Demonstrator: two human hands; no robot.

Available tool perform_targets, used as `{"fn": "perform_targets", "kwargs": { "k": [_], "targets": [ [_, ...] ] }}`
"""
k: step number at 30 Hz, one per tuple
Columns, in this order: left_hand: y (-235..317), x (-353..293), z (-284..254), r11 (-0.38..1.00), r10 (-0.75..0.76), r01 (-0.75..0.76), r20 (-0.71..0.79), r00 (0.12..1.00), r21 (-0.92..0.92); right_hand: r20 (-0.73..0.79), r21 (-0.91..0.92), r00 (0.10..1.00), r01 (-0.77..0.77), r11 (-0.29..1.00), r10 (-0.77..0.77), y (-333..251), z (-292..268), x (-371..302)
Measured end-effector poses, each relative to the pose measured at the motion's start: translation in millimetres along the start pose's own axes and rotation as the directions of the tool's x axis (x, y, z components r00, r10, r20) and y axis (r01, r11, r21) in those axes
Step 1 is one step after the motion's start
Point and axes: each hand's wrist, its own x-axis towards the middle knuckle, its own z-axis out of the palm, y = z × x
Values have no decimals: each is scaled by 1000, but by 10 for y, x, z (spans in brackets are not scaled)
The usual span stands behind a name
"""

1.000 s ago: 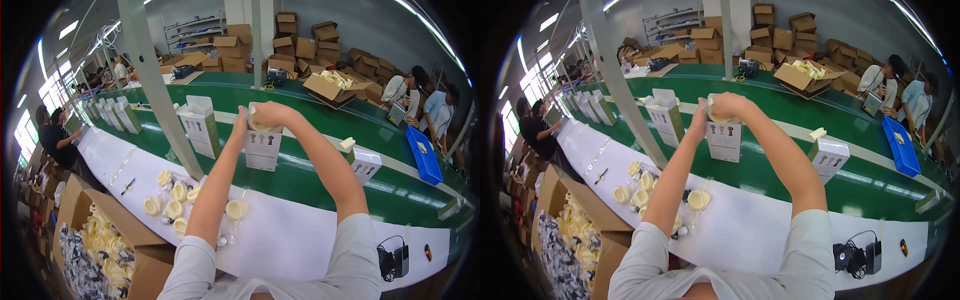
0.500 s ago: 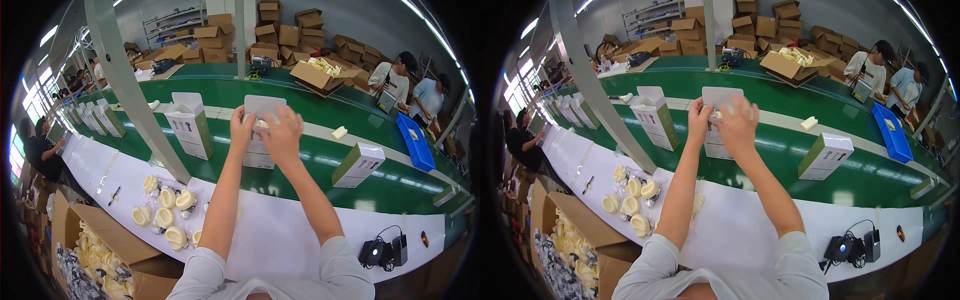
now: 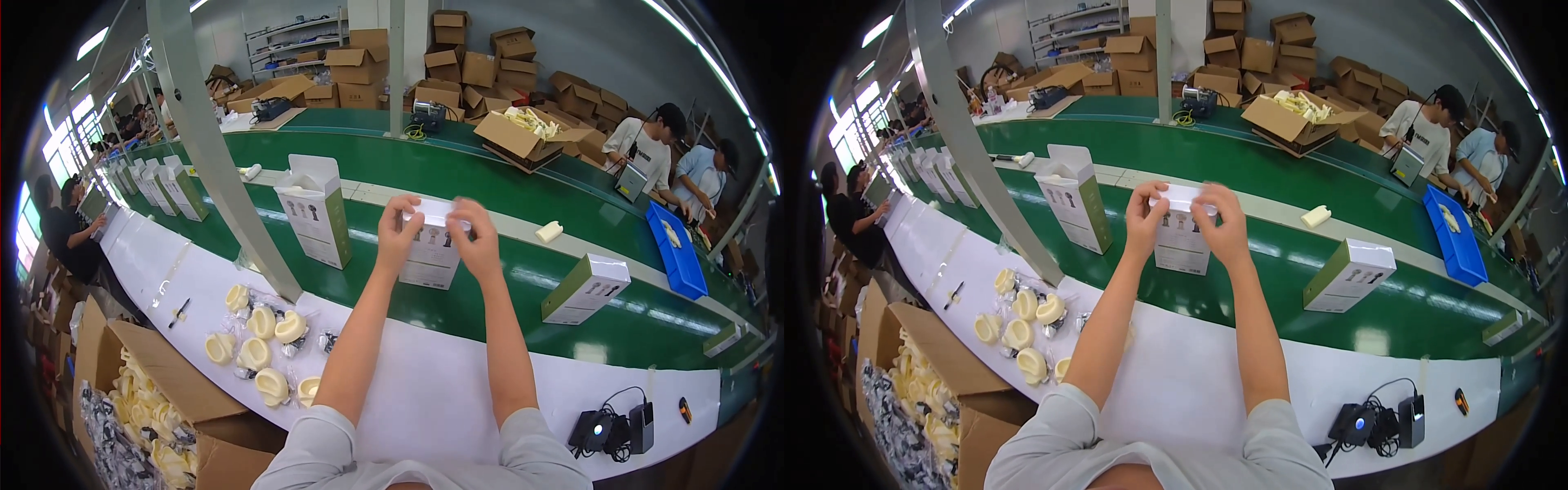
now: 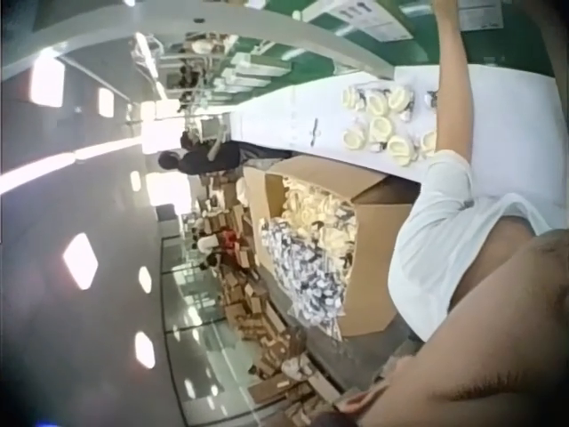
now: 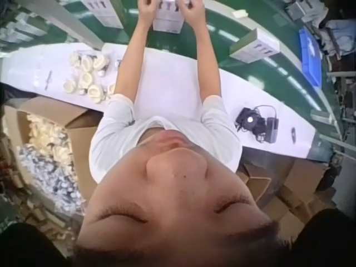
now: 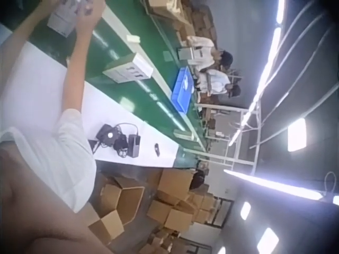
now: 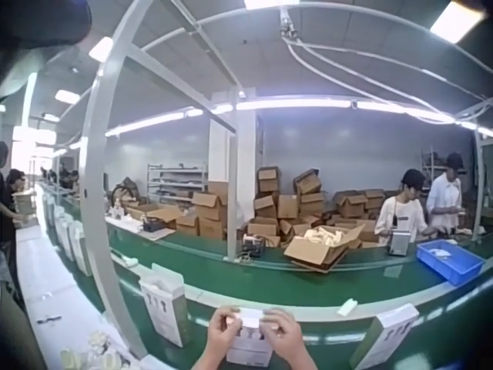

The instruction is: The person takes parts from a large cardboard box, fits foam pieces around the packaged components by hand, and packs them into product boxes before closing the flaps.

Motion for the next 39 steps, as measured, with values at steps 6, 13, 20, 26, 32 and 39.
{"fn": "perform_targets", "kwargs": {
  "k": [6,13,20,26,32,39],
  "targets": [
    [95,-159,109,985,6,-13,40,999,171,260,-63,958,-108,992,121,-83,-109,-64],
    [-17,-146,155,973,139,-143,31,990,184,335,-57,942,7,998,13,50,-245,-135],
    [271,202,-12,941,-283,187,352,892,281,342,60,922,-213,975,181,14,-379,-141],
    [93,70,57,979,-171,126,300,939,162,279,97,937,-246,964,211,108,-439,-147],
    [30,-220,94,941,50,-99,156,986,324,274,-32,961,55,998,-44,318,-445,-360],
    [1620,59,-54,486,-432,-458,660,615,745,352,-161,936,31,986,28,540,-952,-75]
  ]
}}
